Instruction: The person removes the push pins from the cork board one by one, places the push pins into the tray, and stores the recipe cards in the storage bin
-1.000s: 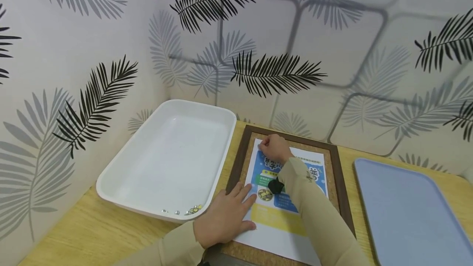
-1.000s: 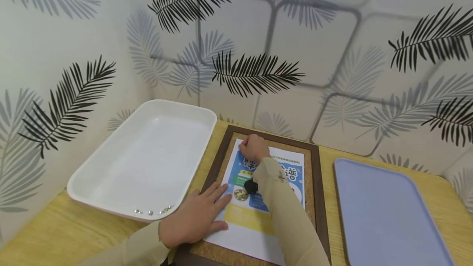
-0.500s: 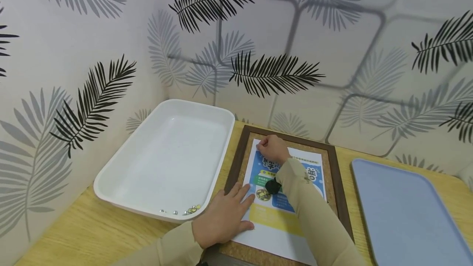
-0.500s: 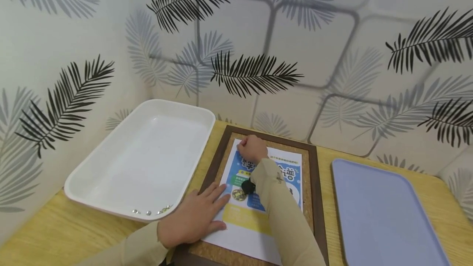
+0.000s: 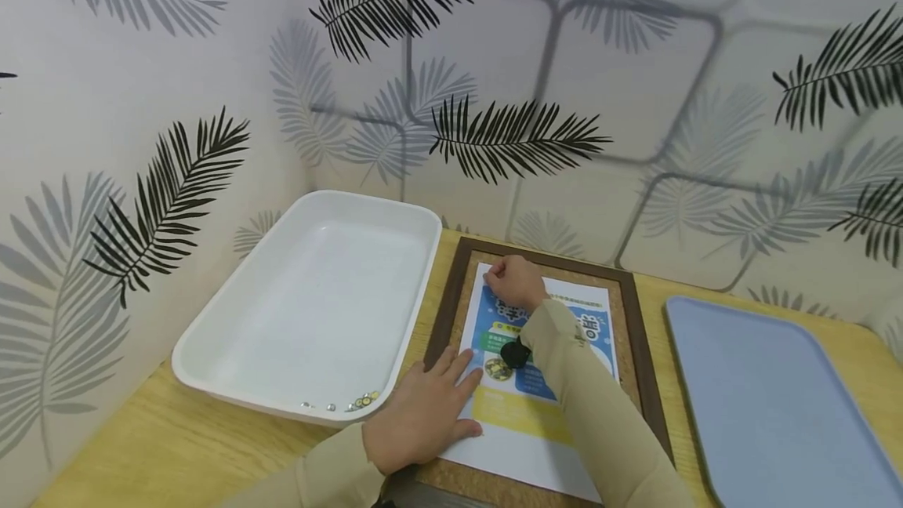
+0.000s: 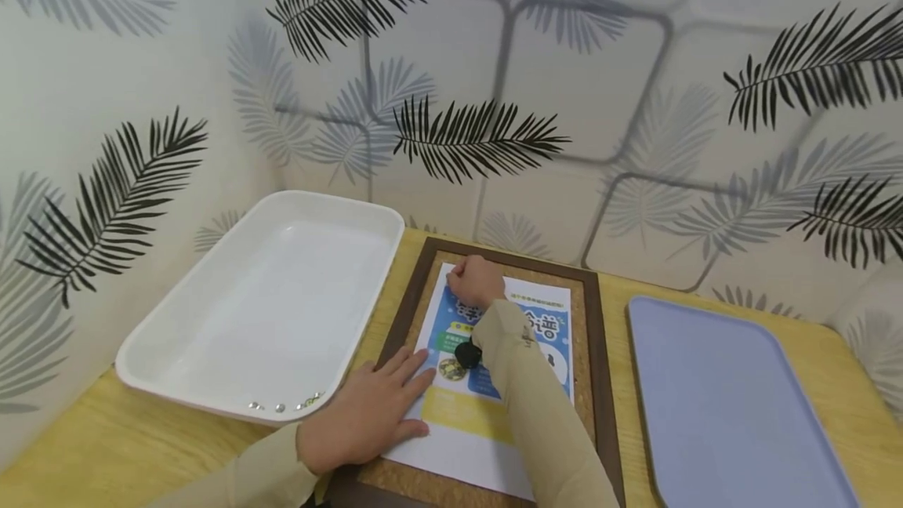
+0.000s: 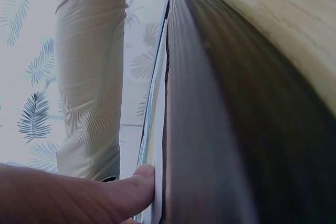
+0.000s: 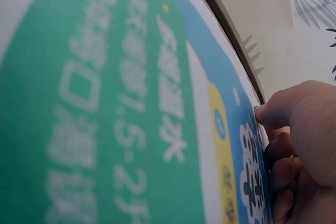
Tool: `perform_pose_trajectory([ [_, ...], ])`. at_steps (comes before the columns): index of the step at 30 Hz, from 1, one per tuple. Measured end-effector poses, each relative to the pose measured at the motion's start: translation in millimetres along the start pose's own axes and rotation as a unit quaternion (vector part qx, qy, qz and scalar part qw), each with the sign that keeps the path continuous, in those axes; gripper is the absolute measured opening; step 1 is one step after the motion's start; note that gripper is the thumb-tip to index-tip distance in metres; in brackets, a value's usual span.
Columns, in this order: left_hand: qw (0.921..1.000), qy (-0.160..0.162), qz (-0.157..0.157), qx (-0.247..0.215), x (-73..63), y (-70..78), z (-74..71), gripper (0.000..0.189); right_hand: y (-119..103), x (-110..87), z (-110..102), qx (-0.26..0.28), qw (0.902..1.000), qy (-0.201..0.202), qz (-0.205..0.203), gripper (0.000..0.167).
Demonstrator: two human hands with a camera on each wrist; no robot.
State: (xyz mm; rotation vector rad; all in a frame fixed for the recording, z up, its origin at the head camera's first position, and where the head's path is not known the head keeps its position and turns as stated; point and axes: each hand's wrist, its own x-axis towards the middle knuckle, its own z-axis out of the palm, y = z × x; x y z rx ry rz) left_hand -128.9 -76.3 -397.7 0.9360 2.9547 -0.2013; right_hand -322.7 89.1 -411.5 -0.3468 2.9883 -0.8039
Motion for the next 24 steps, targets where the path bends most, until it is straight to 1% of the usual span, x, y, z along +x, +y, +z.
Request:
perform_pose_trajectory([
  [4,1.0000,0.007,-0.004,0.001,-0.4,0.5,-1.6,0.067,0.0,1.6,1.0,0.001,1.0000,0.008,-0.004,0.021],
  [10,0.9999,0.007,-0.008,0.005,0.0,2.1,-2.3,0.066,-0.8,2.1,1.1,0.007,0.9999,0.009,0.005,0.020],
  [14,0.9999,0.010,-0.009,-0.009,0.4,2.9,-1.7,0.066,-1.5,1.1,0.6,0.008,0.9999,-0.002,0.011,0.020],
  [17,0.9997,0.014,-0.007,-0.016,0.8,3.5,-1.8,0.066,-1.7,-0.3,-0.2,0.006,0.9999,-0.002,0.014,0.020],
  [24,0.9995,0.009,-0.006,-0.028,2.3,5.1,-1.6,0.066,0.2,-3.3,-1.4,0.007,0.9998,0.001,0.019,0.020],
])
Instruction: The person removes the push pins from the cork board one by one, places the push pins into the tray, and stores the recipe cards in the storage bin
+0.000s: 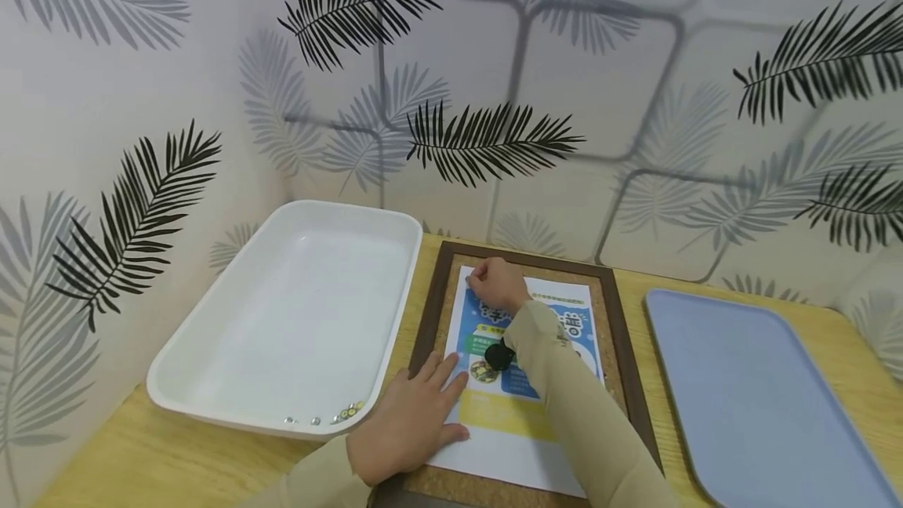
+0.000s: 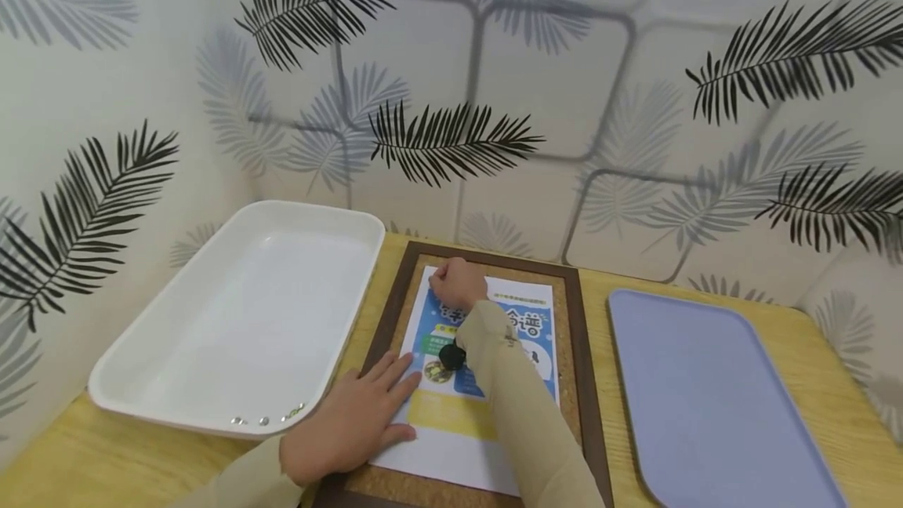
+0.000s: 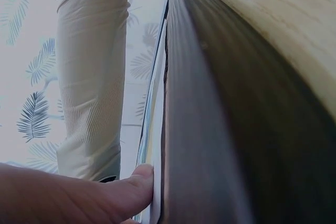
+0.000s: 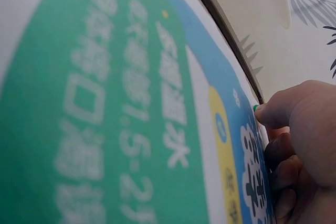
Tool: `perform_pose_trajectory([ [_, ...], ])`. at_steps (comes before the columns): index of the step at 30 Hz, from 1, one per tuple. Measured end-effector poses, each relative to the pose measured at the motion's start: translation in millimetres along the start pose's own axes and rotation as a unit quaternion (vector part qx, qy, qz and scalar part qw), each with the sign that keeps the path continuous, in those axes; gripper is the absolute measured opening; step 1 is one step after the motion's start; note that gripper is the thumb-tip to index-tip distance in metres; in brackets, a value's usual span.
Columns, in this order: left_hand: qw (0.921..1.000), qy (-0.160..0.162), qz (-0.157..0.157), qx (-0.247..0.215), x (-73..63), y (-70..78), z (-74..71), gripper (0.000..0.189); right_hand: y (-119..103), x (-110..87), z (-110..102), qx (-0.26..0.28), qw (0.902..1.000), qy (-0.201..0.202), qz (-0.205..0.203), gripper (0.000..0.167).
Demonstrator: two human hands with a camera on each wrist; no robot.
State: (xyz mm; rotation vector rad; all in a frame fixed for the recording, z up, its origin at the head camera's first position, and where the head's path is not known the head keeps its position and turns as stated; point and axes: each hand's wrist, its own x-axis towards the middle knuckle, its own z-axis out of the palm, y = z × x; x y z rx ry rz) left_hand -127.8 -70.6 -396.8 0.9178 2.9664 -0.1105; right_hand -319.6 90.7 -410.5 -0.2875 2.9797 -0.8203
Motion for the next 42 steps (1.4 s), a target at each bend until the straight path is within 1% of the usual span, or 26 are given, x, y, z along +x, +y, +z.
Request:
perform_pose_trajectory([
  [5,0.9999,-0.004,-0.005,-0.010,-1.3,0.4,0.1,0.065,0.4,-0.3,2.2,0.005,1.0000,-0.002,-0.006,0.019],
  [8,0.9999,-0.001,-0.004,-0.010,-1.2,0.3,0.4,0.065,-0.1,-0.5,1.7,0.011,0.9999,0.001,-0.008,0.020],
  [18,0.9998,-0.008,-0.008,-0.019,-0.8,0.7,-1.6,0.066,-0.7,-0.4,0.1,0.013,0.9999,-0.008,0.005,0.019],
  [27,0.9999,-0.004,-0.005,-0.013,0.6,1.1,-0.9,0.066,0.7,-1.2,-1.5,0.012,0.9999,-0.006,0.006,0.019],
  [34,0.9999,-0.008,-0.002,-0.013,0.8,1.2,-1.0,0.066,0.8,-1.8,-2.6,0.019,0.9996,-0.015,0.015,0.019],
  [42,0.9999,-0.014,-0.003,-0.009,0.7,0.7,-2.2,0.066,0.8,-1.7,-2.5,0.015,0.9998,-0.012,0.005,0.019],
])
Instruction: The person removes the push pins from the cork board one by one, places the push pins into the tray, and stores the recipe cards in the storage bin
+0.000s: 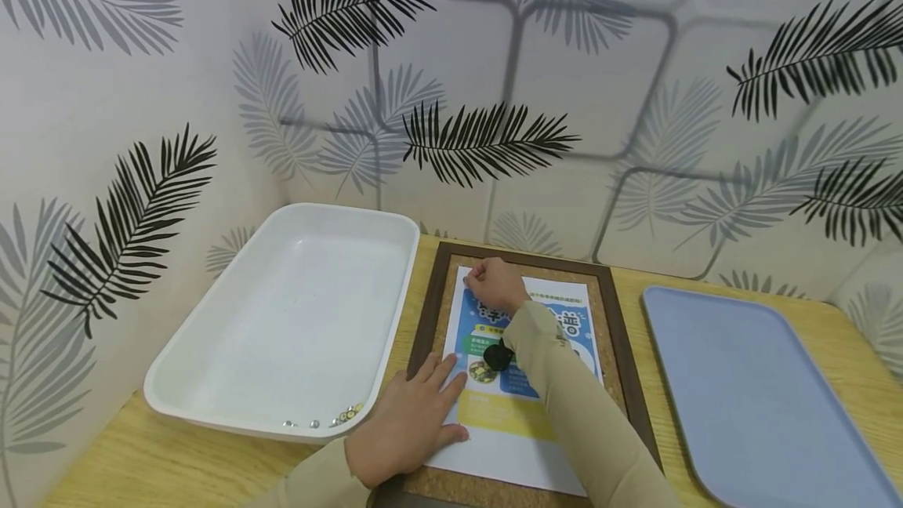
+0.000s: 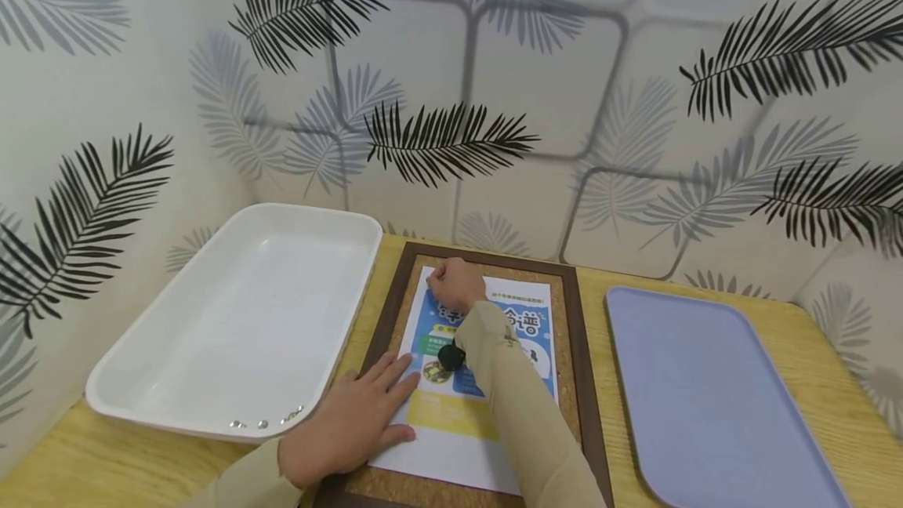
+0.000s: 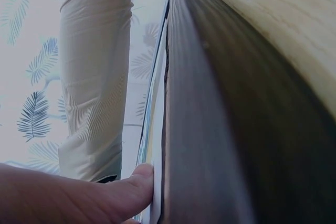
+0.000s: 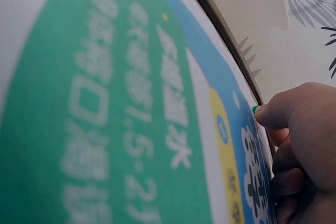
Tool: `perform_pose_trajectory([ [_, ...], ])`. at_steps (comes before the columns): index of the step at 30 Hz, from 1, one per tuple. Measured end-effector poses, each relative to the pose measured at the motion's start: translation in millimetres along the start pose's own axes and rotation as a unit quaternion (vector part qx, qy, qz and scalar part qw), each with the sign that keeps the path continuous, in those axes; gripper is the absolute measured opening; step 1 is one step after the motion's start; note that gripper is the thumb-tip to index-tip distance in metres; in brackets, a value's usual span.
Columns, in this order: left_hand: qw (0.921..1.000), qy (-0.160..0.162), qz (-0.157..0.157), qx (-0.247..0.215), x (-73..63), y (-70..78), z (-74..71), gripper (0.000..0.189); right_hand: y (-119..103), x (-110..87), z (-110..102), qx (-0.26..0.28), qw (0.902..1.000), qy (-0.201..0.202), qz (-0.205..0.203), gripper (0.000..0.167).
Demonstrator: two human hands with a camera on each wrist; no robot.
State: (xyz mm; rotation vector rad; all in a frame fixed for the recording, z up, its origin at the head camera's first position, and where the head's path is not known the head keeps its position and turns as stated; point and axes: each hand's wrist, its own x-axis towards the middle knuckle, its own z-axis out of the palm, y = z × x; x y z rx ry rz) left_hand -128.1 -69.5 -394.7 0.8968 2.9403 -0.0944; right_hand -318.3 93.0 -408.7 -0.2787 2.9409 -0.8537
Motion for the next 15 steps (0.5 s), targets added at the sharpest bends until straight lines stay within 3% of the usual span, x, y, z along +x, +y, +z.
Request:
perform_pose_trajectory([
  [6,1.0000,0.000,0.001,0.001,0.4,0.2,0.1,0.067,-0.7,-1.1,0.3,-0.001,0.9999,0.003,-0.012,0.020],
  [15,1.0000,0.002,0.000,0.001,0.1,1.0,0.3,0.067,2.0,-2.2,0.4,0.051,0.9986,0.008,0.007,0.020],
])
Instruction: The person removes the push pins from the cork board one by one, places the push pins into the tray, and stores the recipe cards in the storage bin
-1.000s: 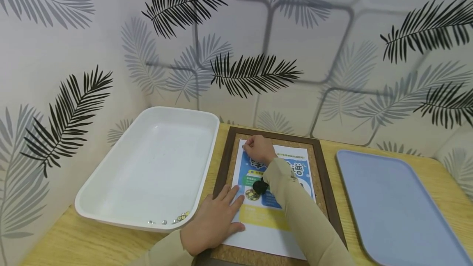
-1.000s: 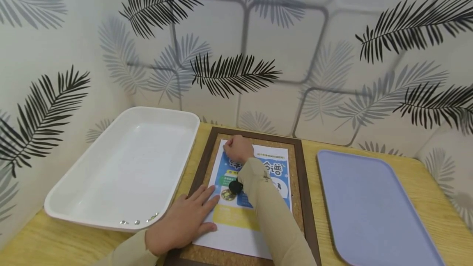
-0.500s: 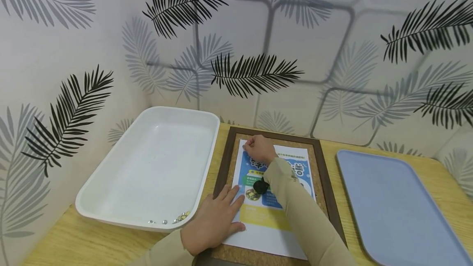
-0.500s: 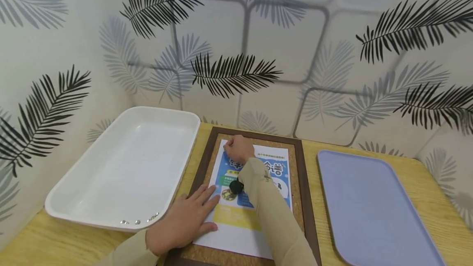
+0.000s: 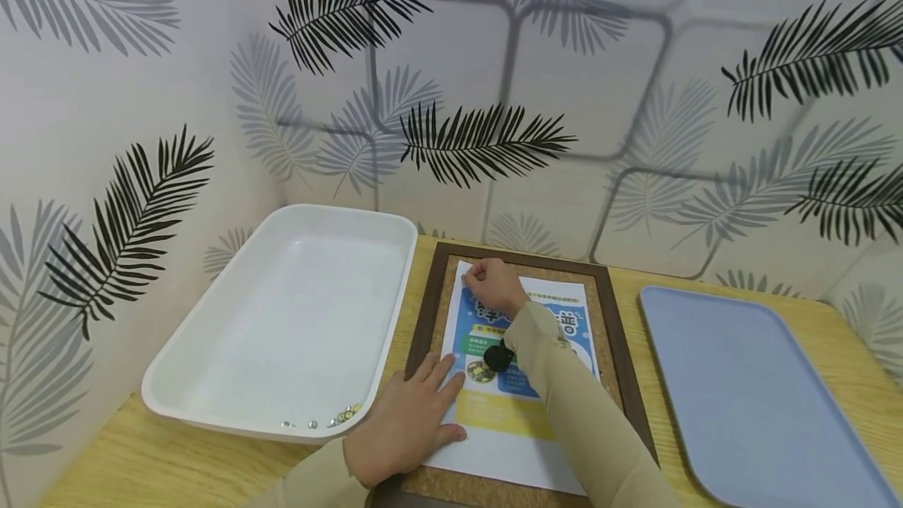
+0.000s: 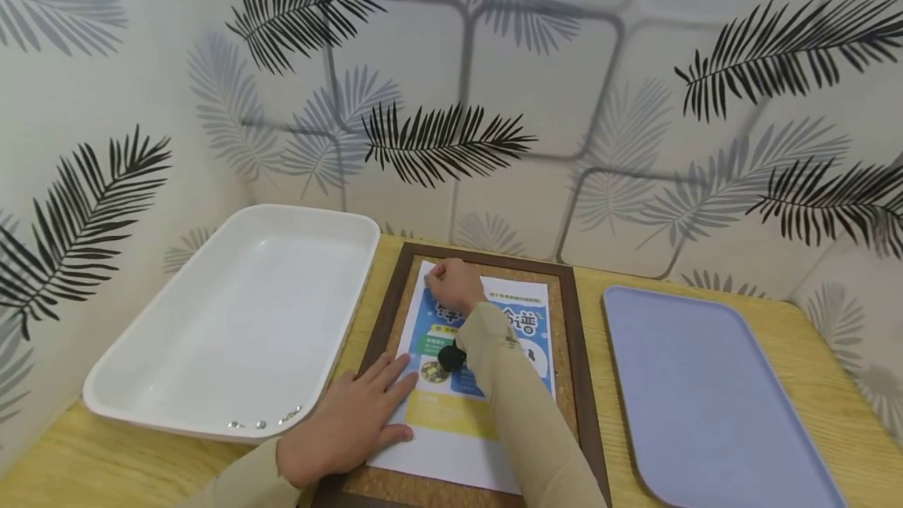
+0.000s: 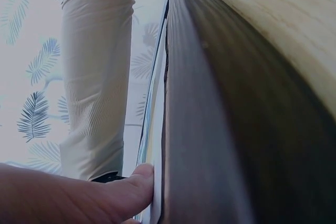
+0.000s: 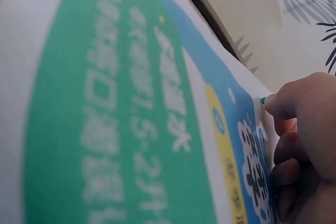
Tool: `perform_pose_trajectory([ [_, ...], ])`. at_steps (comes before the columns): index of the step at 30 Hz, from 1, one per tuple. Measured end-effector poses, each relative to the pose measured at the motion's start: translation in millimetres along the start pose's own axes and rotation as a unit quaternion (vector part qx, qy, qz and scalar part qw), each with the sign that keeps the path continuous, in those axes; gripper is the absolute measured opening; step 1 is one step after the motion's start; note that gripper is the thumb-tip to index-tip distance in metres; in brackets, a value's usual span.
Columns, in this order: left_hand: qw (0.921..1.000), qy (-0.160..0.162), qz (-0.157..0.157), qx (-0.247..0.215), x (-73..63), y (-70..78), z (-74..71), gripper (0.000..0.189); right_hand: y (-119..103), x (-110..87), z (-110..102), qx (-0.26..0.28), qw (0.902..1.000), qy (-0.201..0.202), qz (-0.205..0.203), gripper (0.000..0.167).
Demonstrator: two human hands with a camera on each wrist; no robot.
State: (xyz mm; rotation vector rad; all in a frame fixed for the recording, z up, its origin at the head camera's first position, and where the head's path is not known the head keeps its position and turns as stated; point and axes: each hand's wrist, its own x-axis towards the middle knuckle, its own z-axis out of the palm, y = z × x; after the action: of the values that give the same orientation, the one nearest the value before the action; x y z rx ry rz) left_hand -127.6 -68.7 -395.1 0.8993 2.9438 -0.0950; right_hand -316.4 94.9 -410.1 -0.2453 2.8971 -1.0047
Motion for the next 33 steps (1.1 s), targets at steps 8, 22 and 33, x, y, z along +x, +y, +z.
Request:
perform_pose_trajectory([
  [8,1.0000,0.004,0.000,0.002,0.5,0.7,1.5,0.067,4.7,-1.5,-1.7,0.027,0.9996,-0.003,-0.002,0.021],
  [22,1.0000,0.004,0.001,-0.007,2.1,2.1,0.6,0.066,10.1,-7.4,-9.4,0.047,0.9979,-0.029,-0.033,0.019],
  [33,0.9999,-0.006,-0.003,-0.012,0.5,4.5,-1.8,0.066,26.7,-21.2,-29.6,0.017,0.9947,-0.082,-0.058,0.018],
])
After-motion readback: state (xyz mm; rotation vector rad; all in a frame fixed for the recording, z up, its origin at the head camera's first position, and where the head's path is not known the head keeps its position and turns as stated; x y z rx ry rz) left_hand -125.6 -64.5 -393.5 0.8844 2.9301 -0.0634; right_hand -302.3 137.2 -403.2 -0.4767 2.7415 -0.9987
